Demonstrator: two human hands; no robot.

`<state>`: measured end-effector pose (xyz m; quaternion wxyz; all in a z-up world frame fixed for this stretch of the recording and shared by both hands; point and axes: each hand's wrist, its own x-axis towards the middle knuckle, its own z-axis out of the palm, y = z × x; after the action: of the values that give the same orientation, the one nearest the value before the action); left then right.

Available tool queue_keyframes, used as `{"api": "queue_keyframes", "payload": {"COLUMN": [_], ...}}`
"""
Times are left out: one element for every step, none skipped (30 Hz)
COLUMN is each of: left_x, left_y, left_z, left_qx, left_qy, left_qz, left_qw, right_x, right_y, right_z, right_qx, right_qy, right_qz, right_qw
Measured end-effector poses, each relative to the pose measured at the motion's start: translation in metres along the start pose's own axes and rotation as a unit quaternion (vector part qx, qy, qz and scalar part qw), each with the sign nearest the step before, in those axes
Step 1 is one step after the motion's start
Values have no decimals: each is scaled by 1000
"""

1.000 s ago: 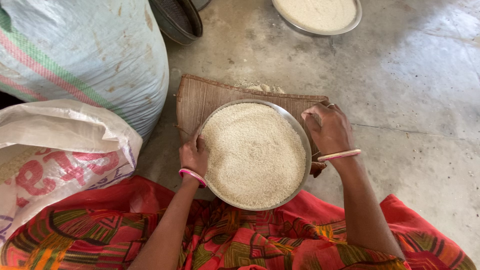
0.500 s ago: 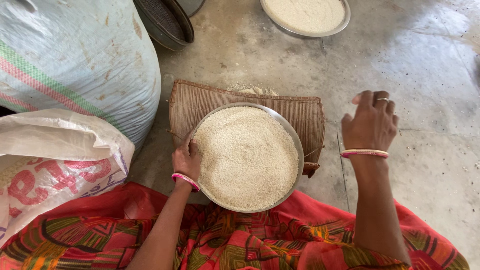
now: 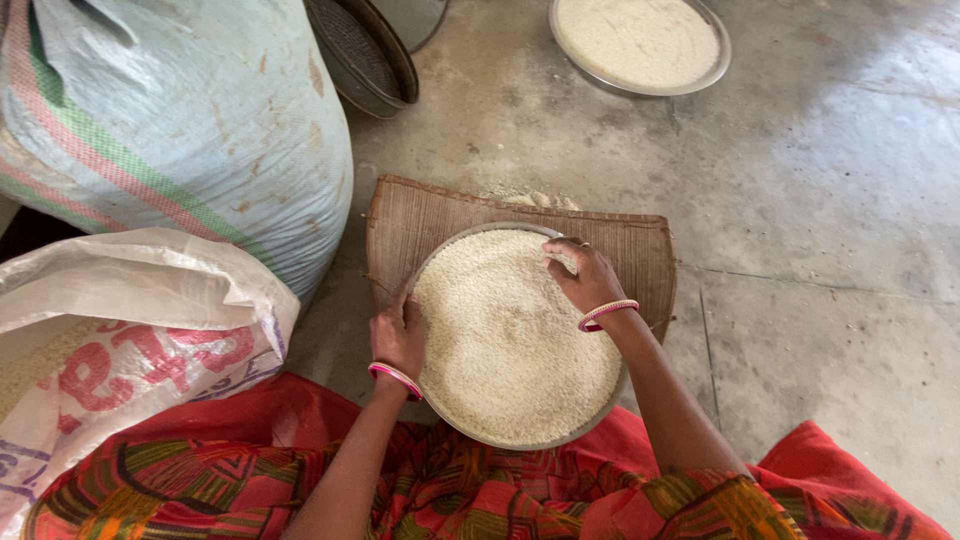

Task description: The person sits on the floor and sifts through a large metal tray of white grains by hand, picking out small impurities and discarding them. The person repeatedly spreads and inspects the grains in the tray.

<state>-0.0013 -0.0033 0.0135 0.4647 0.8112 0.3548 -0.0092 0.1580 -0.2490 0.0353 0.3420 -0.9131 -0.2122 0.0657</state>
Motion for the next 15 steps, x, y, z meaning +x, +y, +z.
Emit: {"api": "queue_keyframes", "payload": {"left_x": [1, 1, 1, 4, 6, 8, 9, 10, 11, 11, 8, 6, 5, 3, 2], "left_y": [-1, -4, -7, -10, -13, -16, -18, -19, -18, -16, -16, -15, -12, -9, -7], "left_z": [0, 1, 3, 5, 7, 8, 9, 10, 10, 10, 9, 7, 6, 5, 3], "left_qx": [-30, -60, -89, -83, -77, -71, -70, -69, -68, -67, -66, -64, -63, -61, -59], "left_qy": [26, 52, 75, 97, 117, 137, 141, 145, 150, 127, 104, 80, 89, 98, 108], "left_qz": [61, 123, 183, 223, 263, 302, 302, 302, 303, 258, 211, 162, 172, 182, 194], "left_qw": [997, 989, 976, 966, 955, 941, 940, 940, 939, 955, 970, 981, 979, 976, 973], "right_x": [8, 17, 23, 27, 29, 28, 23, 17, 13, 10, 3, 1, 5, 9, 13], "right_y": [4, 7, 9, 8, 7, 4, 3, 0, -5, -9, -10, -15, -22, -29, -36], "right_z": [5, 10, 14, 20, 27, 30, 31, 30, 28, 20, 5, -6, -10, -14, -17], "right_qx": [-5, -10, -16, -1, 14, 28, 51, 74, 97, 81, 64, 48, 73, 99, 126], "right_qy": [-14, -29, -42, -36, -29, -23, -66, -109, -150, -133, -118, -102, -102, -102, -100], "right_qz": [37, 74, 112, 85, 58, 31, 26, 21, 16, -6, -27, -48, -52, -55, -59], "right_qw": [999, 997, 993, 996, 998, 999, 996, 991, 984, 988, 991, 992, 991, 988, 985]}}
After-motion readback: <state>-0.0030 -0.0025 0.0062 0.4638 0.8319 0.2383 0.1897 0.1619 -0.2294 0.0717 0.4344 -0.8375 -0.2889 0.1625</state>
